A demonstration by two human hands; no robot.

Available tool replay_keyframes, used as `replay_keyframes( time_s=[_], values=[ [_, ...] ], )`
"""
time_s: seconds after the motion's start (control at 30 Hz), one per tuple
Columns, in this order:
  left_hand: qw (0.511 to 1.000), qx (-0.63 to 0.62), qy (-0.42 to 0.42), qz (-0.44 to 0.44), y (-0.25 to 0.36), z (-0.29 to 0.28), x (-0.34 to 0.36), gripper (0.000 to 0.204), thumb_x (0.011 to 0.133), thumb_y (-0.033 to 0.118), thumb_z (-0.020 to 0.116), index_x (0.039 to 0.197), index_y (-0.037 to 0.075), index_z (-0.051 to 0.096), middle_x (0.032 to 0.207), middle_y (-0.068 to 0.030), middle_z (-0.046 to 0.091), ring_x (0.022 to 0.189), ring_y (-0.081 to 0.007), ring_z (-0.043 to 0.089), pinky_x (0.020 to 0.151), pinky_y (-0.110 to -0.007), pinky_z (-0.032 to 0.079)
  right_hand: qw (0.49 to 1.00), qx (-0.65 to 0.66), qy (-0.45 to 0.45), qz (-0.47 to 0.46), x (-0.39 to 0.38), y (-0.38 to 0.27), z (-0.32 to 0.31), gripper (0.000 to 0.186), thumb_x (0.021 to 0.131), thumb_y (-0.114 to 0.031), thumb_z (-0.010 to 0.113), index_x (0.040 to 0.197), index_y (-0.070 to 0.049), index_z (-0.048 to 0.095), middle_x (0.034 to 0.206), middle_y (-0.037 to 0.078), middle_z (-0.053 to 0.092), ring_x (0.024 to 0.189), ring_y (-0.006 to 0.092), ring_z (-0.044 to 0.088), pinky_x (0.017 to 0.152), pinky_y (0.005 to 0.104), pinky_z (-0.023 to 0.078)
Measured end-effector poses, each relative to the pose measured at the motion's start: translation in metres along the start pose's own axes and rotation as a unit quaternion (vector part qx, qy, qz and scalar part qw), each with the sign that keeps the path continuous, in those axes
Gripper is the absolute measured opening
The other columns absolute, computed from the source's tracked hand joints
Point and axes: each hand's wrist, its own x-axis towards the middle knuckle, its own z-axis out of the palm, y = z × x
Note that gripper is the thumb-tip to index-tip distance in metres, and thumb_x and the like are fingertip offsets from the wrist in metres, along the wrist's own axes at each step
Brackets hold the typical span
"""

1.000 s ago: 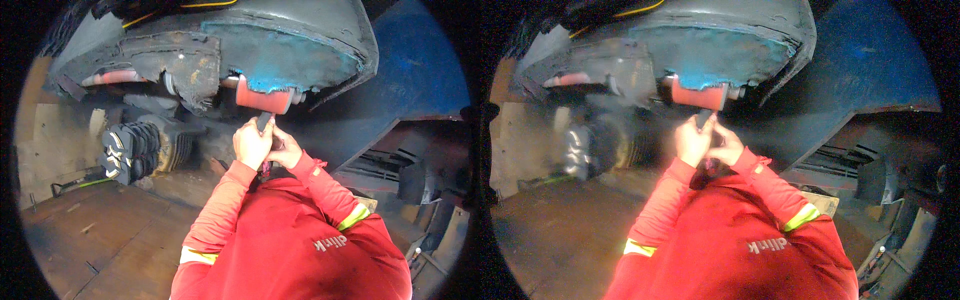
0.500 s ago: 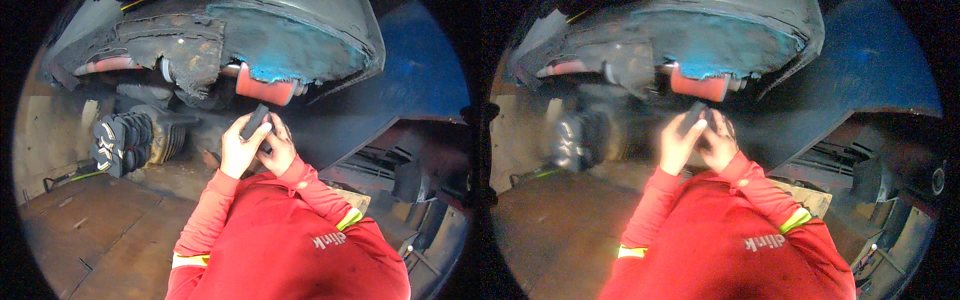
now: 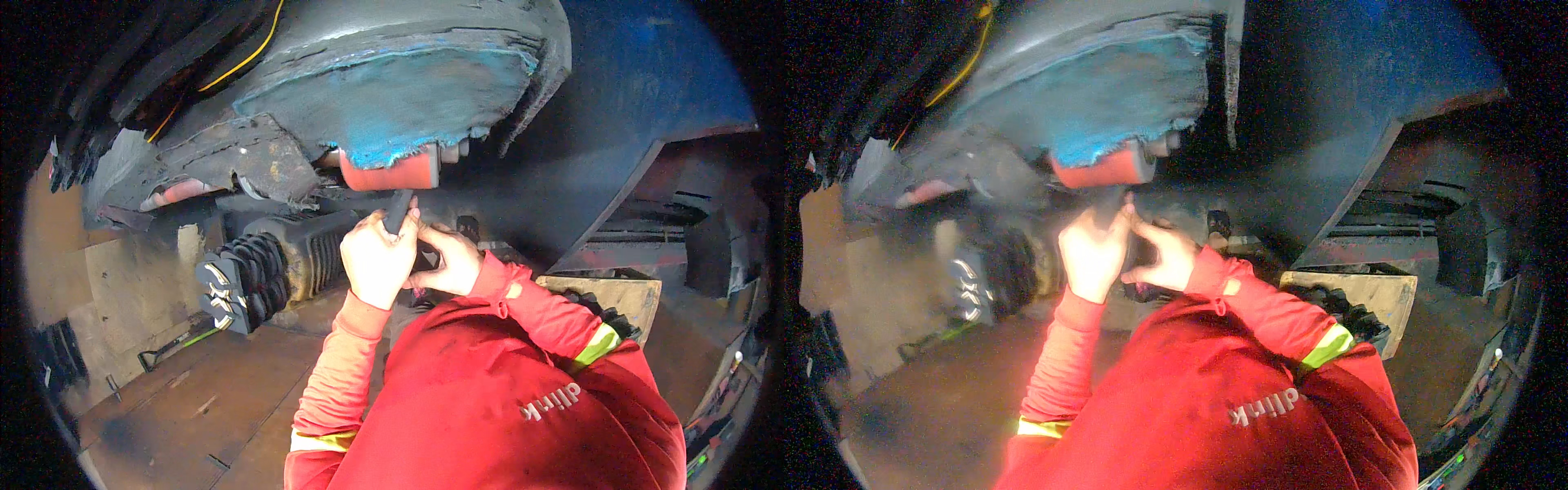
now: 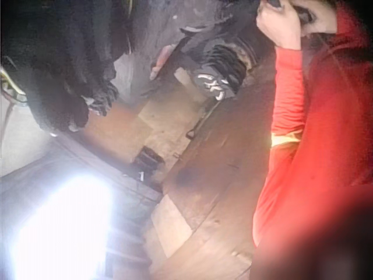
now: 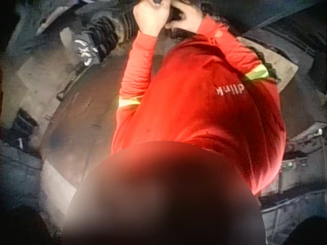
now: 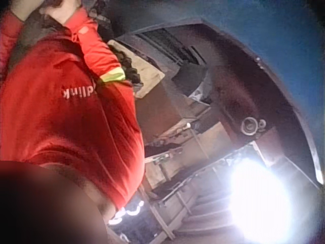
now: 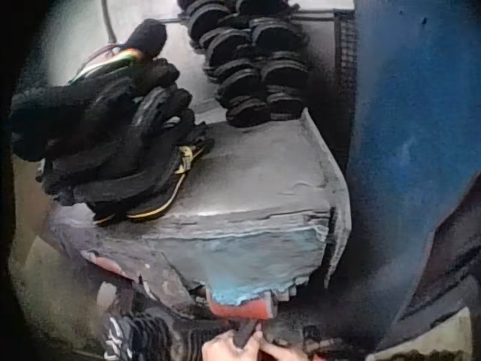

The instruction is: The person repeatedly presses the sole of a shoe against a rotating drum on a shoe repair machine, then removes the shoe and places it on a stack. The person repeats this process with multiple shoes, handling them one at a time.

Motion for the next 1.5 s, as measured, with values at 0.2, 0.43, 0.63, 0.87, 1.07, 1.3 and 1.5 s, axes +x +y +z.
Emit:
replay_keyframes(
  time_s=[0.2, 0.43, 0.63, 0.87, 1.07, 1.3, 1.5],
  values=[
    [0.999, 0.01, -0.027, -0.031, 0.007, 0.018, 0.012, 0.055, 0.086, 0.046, 0.071, 0.075, -0.008, 0.067, 0.066, -0.0245, 0.065, 0.063, -0.0388, 0.069, 0.058, -0.043, 0.054, 0.983, 0.153, -0.04, 0.093, 0.001, 0.011, -0.013, 0.098, 0.074, -0.019, 0.087, 0.153, -0.003, 0.031, 0.113, 0.019, 0.066, 0.089, 0.029, 0.069, 0.079, 0.038, 0.057],
    [0.998, -0.063, 0.016, -0.003, -0.003, 0.01, -0.01, 0.047, 0.086, 0.042, 0.072, 0.08, -0.004, 0.07, 0.065, -0.0226, 0.065, 0.063, -0.0367, 0.069, 0.058, -0.043, 0.053, 0.996, -0.086, 0.031, -0.017, -0.013, -0.005, -0.012, 0.084, 0.07, -0.024, 0.088, 0.14, 0.0, 0.048, 0.118, 0.023, 0.061, 0.11, 0.039, 0.059, 0.096, 0.0434, 0.047],
    [0.998, 0.007, -0.025, -0.051, -0.003, 0.021, 0.008, 0.046, 0.087, 0.041, 0.071, 0.075, -0.003, 0.069, 0.065, -0.0231, 0.065, 0.064, -0.0383, 0.069, 0.058, -0.044, 0.053, 0.999, 0.051, -0.001, 0.006, 0.01, 0.01, -0.007, 0.09, 0.071, -0.024, 0.088, 0.144, 0.002, 0.042, 0.13, 0.024, 0.056, 0.117, 0.0369, 0.057, 0.1, 0.0438, 0.045],
    [0.992, -0.124, -0.012, -0.032, -0.006, 0.021, -0.005, 0.038, 0.087, 0.035, 0.074, 0.092, -0.003, 0.07, 0.068, -0.0177, 0.068, 0.061, -0.0286, 0.069, 0.058, -0.037, 0.053, 0.966, -0.166, -0.046, 0.194, -0.007, -0.016, -0.023, 0.084, 0.075, -0.028, 0.081, 0.147, -0.011, 0.043, 0.128, 0.029, 0.054, 0.122, 0.0453, 0.053, 0.109, 0.0439, 0.041],
    [0.946, -0.319, -0.051, -0.034, -0.005, 0.006, -0.023, 0.035, 0.088, 0.02, 0.077, 0.113, -0.002, 0.066, 0.093, -0.0116, 0.073, 0.081, -0.0117, 0.067, 0.071, -0.029, 0.055, 0.879, -0.452, 0.155, 0.001, -0.008, -0.011, 0.007, 0.048, 0.077, -0.023, 0.075, 0.123, -0.015, 0.064, 0.13, 0.026, 0.052, 0.129, 0.041, 0.049, 0.11, 0.0633, 0.031],
    [0.991, -0.122, -0.047, -0.022, 0.006, -0.004, -0.004, 0.034, 0.086, 0.031, 0.077, 0.097, -0.001, 0.07, 0.081, -0.0196, 0.07, 0.071, -0.0302, 0.071, 0.064, -0.037, 0.054, 0.901, -0.409, 0.141, 0.031, 0.004, 0.002, 0.014, 0.053, 0.077, -0.029, 0.074, 0.124, -0.007, 0.062, 0.126, 0.024, 0.054, 0.124, 0.0469, 0.05, 0.109, 0.0689, 0.029],
    [0.998, -0.016, -0.033, 0.043, 0.007, -0.011, 0.005, 0.038, 0.085, 0.037, 0.077, 0.08, 0.001, 0.068, 0.067, -0.0185, 0.064, 0.057, -0.0295, 0.061, 0.056, -0.04, 0.048, 0.971, -0.223, 0.071, 0.052, 0.001, 0.005, 0.014, 0.07, 0.079, -0.047, 0.074, 0.138, -0.017, 0.052, 0.112, 0.03, 0.056, 0.087, 0.0494, 0.065, 0.083, 0.0544, 0.054]
  ],
)
